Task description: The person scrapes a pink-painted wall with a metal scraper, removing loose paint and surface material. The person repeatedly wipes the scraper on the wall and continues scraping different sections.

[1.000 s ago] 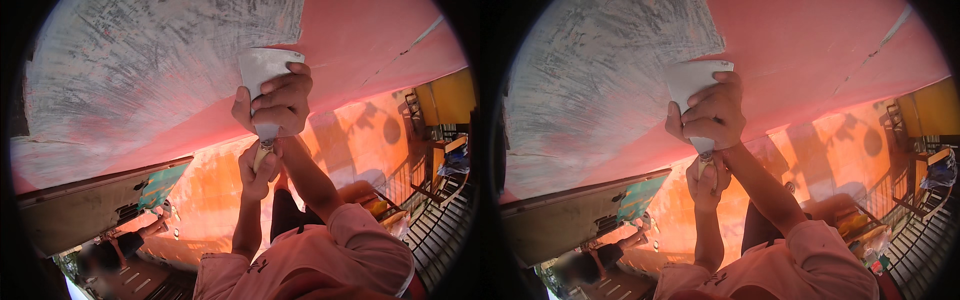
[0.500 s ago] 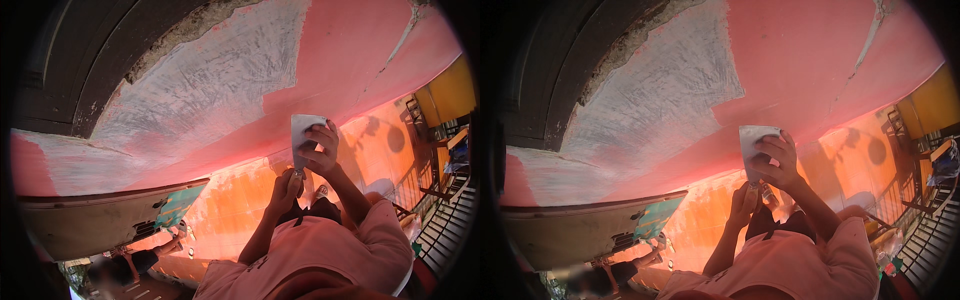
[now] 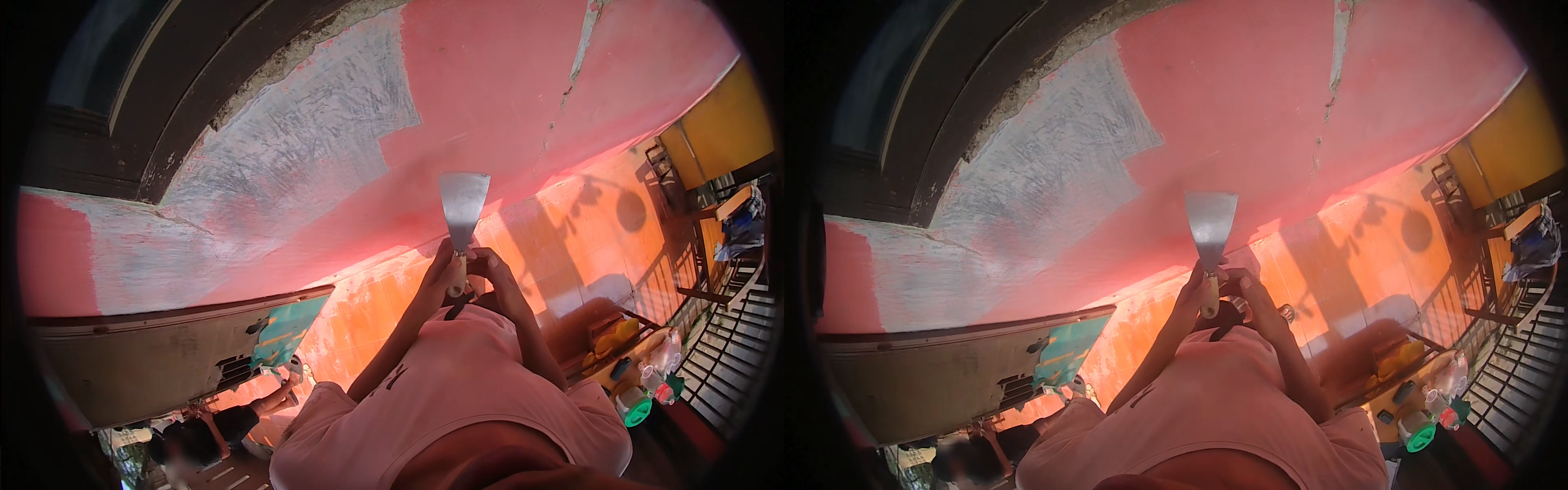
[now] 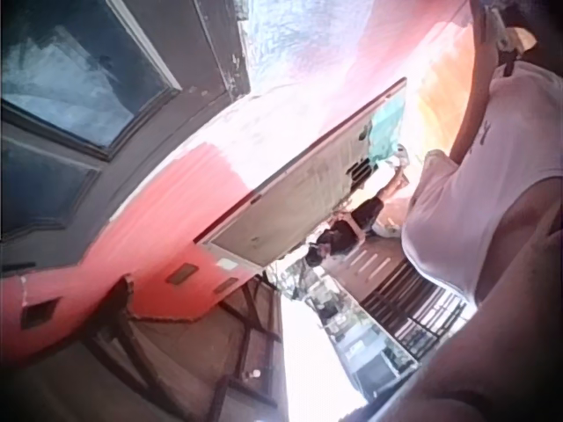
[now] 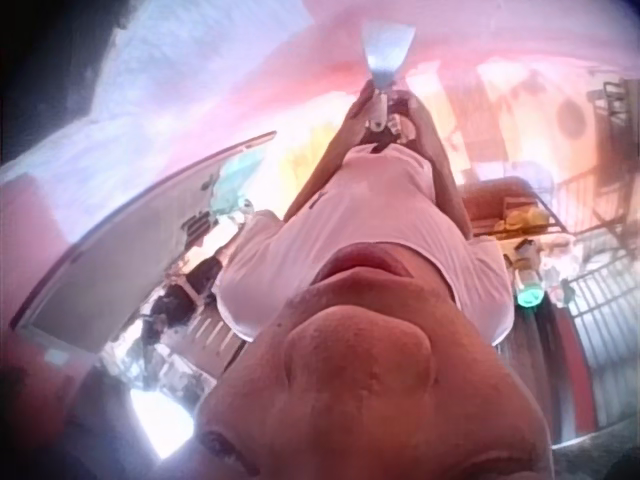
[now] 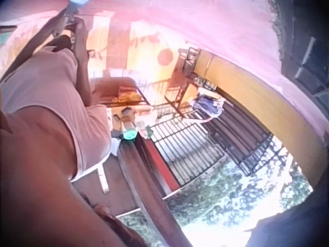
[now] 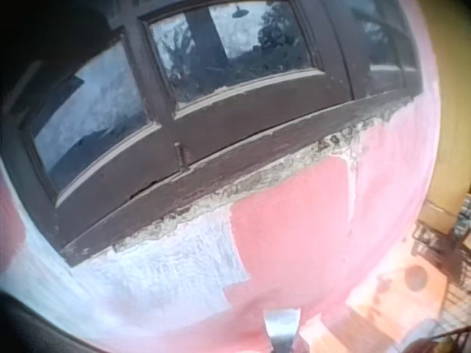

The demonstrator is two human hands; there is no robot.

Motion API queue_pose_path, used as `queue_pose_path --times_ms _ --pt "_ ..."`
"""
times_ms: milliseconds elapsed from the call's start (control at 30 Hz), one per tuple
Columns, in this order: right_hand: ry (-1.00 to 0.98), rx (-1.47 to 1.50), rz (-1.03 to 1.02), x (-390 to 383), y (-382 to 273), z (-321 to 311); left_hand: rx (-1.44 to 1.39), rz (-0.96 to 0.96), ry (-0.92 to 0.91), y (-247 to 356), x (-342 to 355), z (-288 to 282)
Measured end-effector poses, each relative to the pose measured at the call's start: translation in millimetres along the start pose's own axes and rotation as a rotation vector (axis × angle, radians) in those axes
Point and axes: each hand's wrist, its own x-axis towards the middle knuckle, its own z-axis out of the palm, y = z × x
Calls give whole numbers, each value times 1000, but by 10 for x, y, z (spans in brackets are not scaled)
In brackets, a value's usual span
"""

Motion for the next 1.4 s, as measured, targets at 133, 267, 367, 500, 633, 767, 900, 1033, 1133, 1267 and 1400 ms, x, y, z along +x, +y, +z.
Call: queue_pose_path --times_ms 133,267,367,500,633,767,900,1033,1133,1267,1400 --pt "17 -149 -155 121 -26 179 181 122 16 60 8 84" --pt "44 55 140 53 -28 156 260 112 -19 86 6 6" --pt "9 183 23 148 193 139 261 40 -105 139 40 -127" --pt "-47 149 -48 311 331 114 303 82 -202 238 227 -428" --pt "170 -41 -256 548 432 495 245 -2 -297 339 440 -858" --pt "378 -401 -441 727 562 736 103 64 -384 469 546 -953" --pt "486 -706 -549 801 517 937 2 -89 -303 594 604 -996" --pt "447 -294 -571 836 629 1022 -206 -90 -296 493 714 -1013" --pt "339 22 -404 842 746 950 -291 -52 -232 399 746 -1030" --pt "266 96 -250 886 662 836 -317 -41 -234 323 834 -1019" --pt "263 -51 -315 890 678 743 -402 -50 -151 235 835 -942"
